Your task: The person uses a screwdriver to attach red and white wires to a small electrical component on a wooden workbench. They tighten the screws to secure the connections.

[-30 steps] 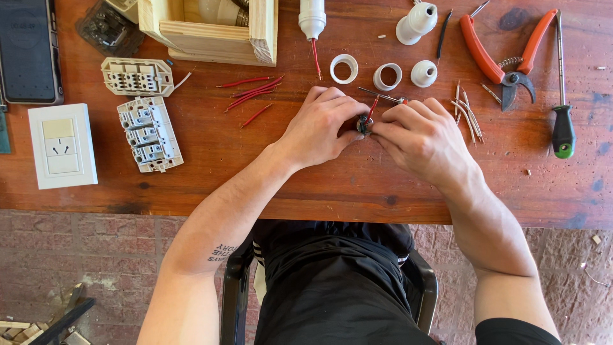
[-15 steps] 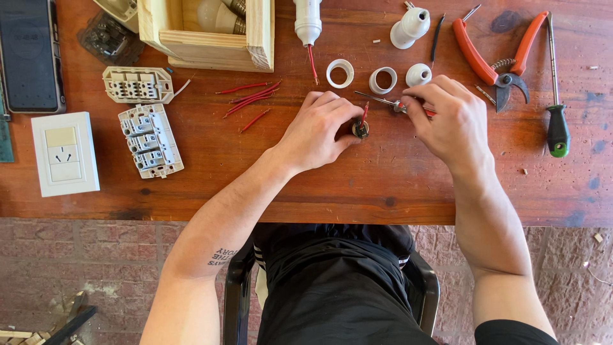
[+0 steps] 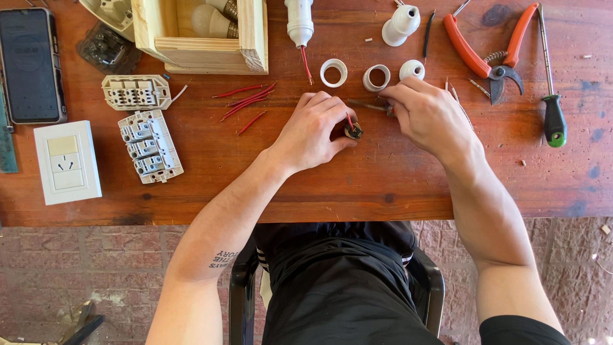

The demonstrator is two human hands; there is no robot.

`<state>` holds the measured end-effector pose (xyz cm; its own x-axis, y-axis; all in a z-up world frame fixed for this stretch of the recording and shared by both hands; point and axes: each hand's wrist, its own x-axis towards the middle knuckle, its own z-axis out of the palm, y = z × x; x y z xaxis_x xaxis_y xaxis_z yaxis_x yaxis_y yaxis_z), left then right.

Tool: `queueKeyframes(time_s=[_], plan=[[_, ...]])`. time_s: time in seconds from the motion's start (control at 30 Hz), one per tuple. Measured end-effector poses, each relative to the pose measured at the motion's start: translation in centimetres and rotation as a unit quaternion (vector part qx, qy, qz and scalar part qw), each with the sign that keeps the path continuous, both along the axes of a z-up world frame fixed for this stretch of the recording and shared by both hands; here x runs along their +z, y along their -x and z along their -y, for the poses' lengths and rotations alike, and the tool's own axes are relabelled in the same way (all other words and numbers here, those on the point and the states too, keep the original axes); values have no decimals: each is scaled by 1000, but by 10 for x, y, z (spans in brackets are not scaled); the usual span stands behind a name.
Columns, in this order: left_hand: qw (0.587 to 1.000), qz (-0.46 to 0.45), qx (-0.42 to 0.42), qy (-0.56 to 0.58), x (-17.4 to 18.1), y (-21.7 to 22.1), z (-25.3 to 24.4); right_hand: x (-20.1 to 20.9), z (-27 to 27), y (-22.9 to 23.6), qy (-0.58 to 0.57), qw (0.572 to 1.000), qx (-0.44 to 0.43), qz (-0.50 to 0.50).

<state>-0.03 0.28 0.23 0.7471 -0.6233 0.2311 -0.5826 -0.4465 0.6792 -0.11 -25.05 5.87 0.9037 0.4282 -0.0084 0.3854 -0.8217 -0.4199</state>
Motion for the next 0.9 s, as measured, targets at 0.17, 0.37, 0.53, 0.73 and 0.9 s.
queueKeyframes(time_s=[0.17,0.37,0.53,0.73,0.9], plan=[[1000,6,-2,-4,1,0,0,-13,3,-12,16,999,-7,-27],[1000,-1,-3,-7,3,1,2,-9,1,-22,33,997,14,-66],[1000,-2,-5,-3,5,0,0,4,1,-16,110,993,46,-16],[1000,-7,-1,27,-3,-2,0,1,6,4,-69,984,146,68],[999,-4,-2,33,-7,-3,0,-9,4,9,-57,972,185,131]])
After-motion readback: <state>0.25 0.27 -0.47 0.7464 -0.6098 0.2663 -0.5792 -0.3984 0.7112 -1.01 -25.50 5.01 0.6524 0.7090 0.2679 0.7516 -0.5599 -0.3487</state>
